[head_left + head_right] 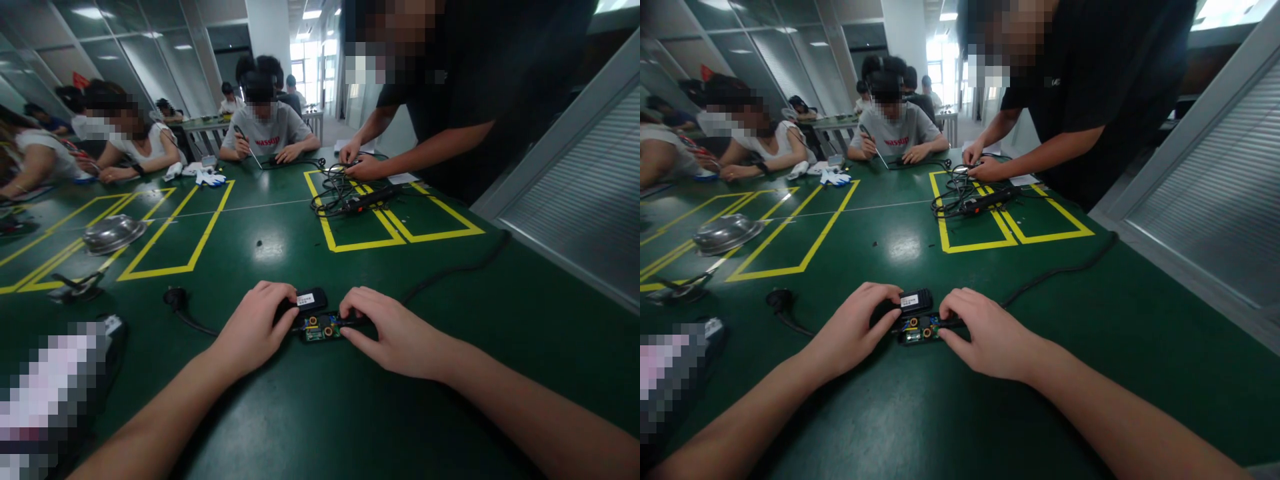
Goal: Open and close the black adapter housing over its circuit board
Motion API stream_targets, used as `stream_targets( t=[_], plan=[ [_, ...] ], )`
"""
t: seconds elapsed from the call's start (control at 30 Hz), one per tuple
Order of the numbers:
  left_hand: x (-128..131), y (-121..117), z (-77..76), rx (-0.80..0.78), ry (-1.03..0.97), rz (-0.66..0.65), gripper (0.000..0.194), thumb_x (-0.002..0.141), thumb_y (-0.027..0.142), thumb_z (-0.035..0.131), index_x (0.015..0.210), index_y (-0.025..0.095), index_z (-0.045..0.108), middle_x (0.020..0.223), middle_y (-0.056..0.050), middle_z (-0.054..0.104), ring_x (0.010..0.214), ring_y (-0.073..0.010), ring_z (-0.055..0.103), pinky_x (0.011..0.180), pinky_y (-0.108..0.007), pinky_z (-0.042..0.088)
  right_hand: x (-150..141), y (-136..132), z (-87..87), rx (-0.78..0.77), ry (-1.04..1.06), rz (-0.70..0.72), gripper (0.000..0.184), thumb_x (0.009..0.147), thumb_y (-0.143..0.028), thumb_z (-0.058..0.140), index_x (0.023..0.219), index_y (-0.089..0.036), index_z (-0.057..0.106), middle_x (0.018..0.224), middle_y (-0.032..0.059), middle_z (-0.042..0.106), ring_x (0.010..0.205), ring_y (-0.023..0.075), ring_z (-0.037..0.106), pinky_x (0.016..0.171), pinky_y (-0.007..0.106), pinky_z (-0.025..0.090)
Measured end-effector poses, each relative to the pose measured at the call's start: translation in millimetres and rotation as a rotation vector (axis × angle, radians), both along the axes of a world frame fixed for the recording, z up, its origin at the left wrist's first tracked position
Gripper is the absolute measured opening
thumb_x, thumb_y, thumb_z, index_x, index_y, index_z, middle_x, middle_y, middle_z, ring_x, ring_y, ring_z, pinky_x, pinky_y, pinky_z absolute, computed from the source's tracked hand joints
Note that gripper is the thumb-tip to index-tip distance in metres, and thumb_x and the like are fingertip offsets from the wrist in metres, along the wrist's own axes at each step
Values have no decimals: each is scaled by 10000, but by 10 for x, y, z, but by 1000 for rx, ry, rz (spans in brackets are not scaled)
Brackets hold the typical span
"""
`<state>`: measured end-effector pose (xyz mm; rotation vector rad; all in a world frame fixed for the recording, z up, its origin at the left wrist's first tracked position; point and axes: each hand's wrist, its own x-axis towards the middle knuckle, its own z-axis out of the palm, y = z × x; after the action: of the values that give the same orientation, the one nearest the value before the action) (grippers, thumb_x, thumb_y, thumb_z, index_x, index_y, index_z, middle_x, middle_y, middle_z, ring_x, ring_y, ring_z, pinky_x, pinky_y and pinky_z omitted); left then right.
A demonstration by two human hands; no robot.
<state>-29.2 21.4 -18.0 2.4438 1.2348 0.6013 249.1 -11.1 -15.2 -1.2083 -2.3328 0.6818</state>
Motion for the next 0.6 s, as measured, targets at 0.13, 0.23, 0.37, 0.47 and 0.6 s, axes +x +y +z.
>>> stream_targets(
  t=[0.13,0.23,0.37,0.47,0.6],
  plan=[
    [-18,-66,83,53,-3,-61,138,1010,296,604,1088,219,689,1278,-129,660,1181,-309,638,1023,-495,555,-5,7,-7,-4,-29,-1,98,992,-116,669,1016,-206,638,1001,52,688,933,232,646,809,375,514],
    [-13,-132,147,-49,70,-146,99,980,261,607,1069,223,627,1070,-72,669,949,-252,651,831,-393,556,-8,10,-22,-19,-39,-9,104,989,-118,687,1029,-205,645,1002,38,696,890,213,662,776,356,508],
    [3,-164,172,-112,164,-185,47,1002,198,540,992,229,574,1002,-41,674,835,-218,644,718,-331,483,-14,14,-35,-12,-9,-24,125,967,-113,721,1014,-208,656,1003,28,714,870,194,678,753,327,509],
    [1,-153,176,-122,165,-187,56,1021,206,539,982,228,573,956,-28,681,775,-202,639,687,-315,453,-13,9,-32,27,7,-30,132,954,-106,735,997,-210,665,984,26,719,858,188,675,733,313,504],
    [-15,-135,199,-110,107,-163,59,1015,211,562,974,224,603,925,-23,693,768,-197,639,687,-310,449,9,-3,5,80,1,-34,103,970,-124,723,1004,-209,675,978,32,723,857,198,668,751,335,496]
  ],
)
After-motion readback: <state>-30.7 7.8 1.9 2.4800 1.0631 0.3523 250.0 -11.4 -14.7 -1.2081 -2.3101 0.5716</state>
